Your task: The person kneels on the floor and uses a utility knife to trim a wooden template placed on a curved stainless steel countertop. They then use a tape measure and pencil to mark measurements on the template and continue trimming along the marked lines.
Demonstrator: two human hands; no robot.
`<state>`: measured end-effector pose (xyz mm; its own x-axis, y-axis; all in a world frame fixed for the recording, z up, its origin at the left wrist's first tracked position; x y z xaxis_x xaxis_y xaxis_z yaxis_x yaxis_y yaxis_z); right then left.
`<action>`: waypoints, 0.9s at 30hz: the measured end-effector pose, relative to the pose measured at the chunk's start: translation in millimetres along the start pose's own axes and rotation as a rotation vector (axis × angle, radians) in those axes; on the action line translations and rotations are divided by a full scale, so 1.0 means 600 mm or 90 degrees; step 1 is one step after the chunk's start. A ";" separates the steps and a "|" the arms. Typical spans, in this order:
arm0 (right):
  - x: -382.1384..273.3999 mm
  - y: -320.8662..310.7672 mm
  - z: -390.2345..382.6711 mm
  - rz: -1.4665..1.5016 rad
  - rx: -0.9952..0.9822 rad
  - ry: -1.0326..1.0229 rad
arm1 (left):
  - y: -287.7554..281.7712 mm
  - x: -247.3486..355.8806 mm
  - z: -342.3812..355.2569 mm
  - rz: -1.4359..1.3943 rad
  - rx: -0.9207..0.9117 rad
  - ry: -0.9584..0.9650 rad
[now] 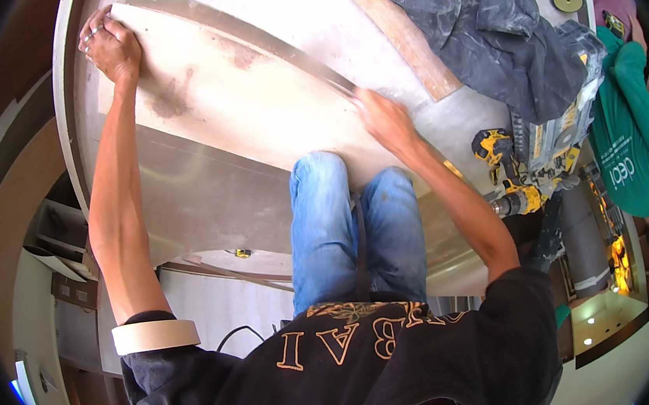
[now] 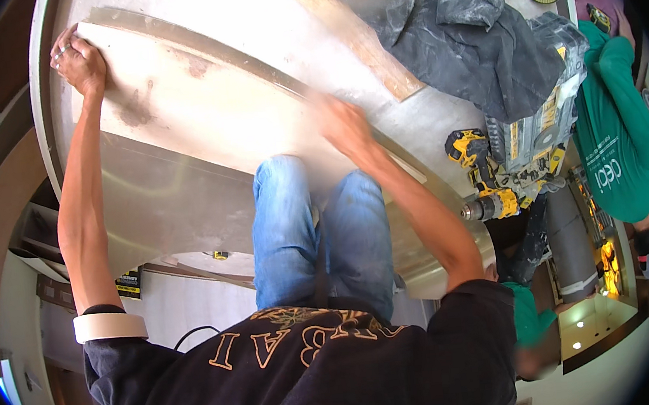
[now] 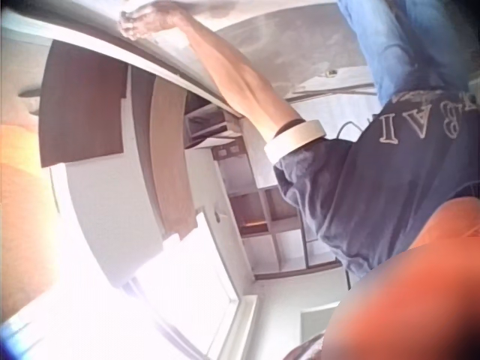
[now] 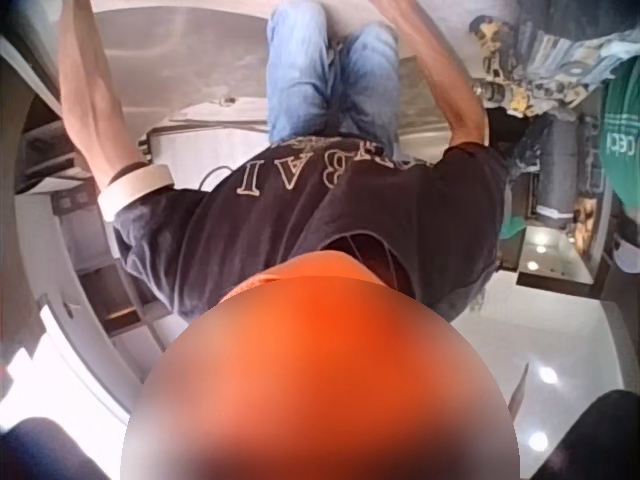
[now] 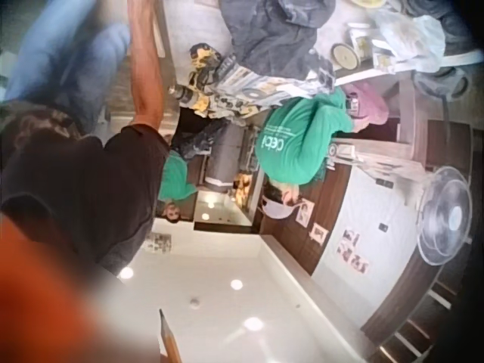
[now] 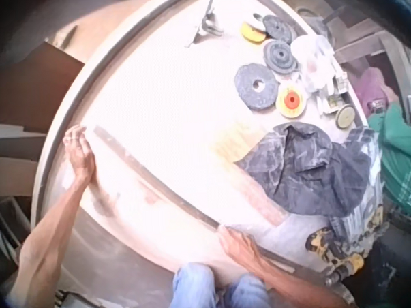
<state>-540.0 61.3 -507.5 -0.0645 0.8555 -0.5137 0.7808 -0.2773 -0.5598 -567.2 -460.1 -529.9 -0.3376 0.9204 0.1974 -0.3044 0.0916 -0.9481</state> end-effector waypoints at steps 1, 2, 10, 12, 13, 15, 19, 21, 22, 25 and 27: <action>-0.067 -0.003 0.061 -0.032 -0.090 0.080 | 0.013 0.011 -0.006 -0.016 0.002 -0.011; -0.118 -0.006 0.096 -0.007 -0.051 0.024 | 0.011 0.011 -0.004 -0.022 0.002 -0.020; -0.160 0.020 0.133 -0.048 -0.104 0.003 | 0.001 -0.014 -0.004 -0.021 0.005 0.001; -0.038 0.016 0.041 -0.051 -0.050 0.054 | 0.016 0.006 -0.004 -0.036 0.002 -0.008; 0.047 0.027 -0.016 -0.145 -0.091 0.116 | 0.018 0.012 -0.002 -0.037 0.002 -0.013; 0.132 -0.007 -0.124 -0.167 -0.159 0.176 | -0.005 -0.003 -0.007 -0.019 -0.015 -0.018; 0.074 -0.031 -0.093 -0.106 -0.125 0.179 | 0.004 0.020 -0.001 -0.001 0.006 -0.008; -0.041 -0.010 0.015 -0.053 -0.063 0.025 | -0.010 0.012 -0.007 0.004 -0.001 -0.008; -0.088 0.007 0.078 -0.010 -0.047 0.042 | -0.011 0.008 -0.001 0.006 0.004 -0.008; -0.227 0.003 0.176 -0.022 -0.084 -0.014 | 0.000 -0.002 -0.002 -0.025 -0.007 -0.005; -0.244 0.022 0.204 -0.055 -0.096 -0.033 | -0.001 -0.001 0.001 -0.027 0.002 0.008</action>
<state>-596.0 -121.0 -519.3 -0.1640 0.8482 -0.5036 0.8549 -0.1325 -0.5016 -567.3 -460.8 -529.5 -0.3129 0.9206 0.2339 -0.3206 0.1294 -0.9383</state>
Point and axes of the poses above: each hand's wrist, its own z-axis towards the middle knuckle, its own y-axis out of the palm, x = y × z, the point moved 7 cm from there along z, towards the middle knuckle, and after that the axes turned 12 degrees about y, right-handed, at the moved point
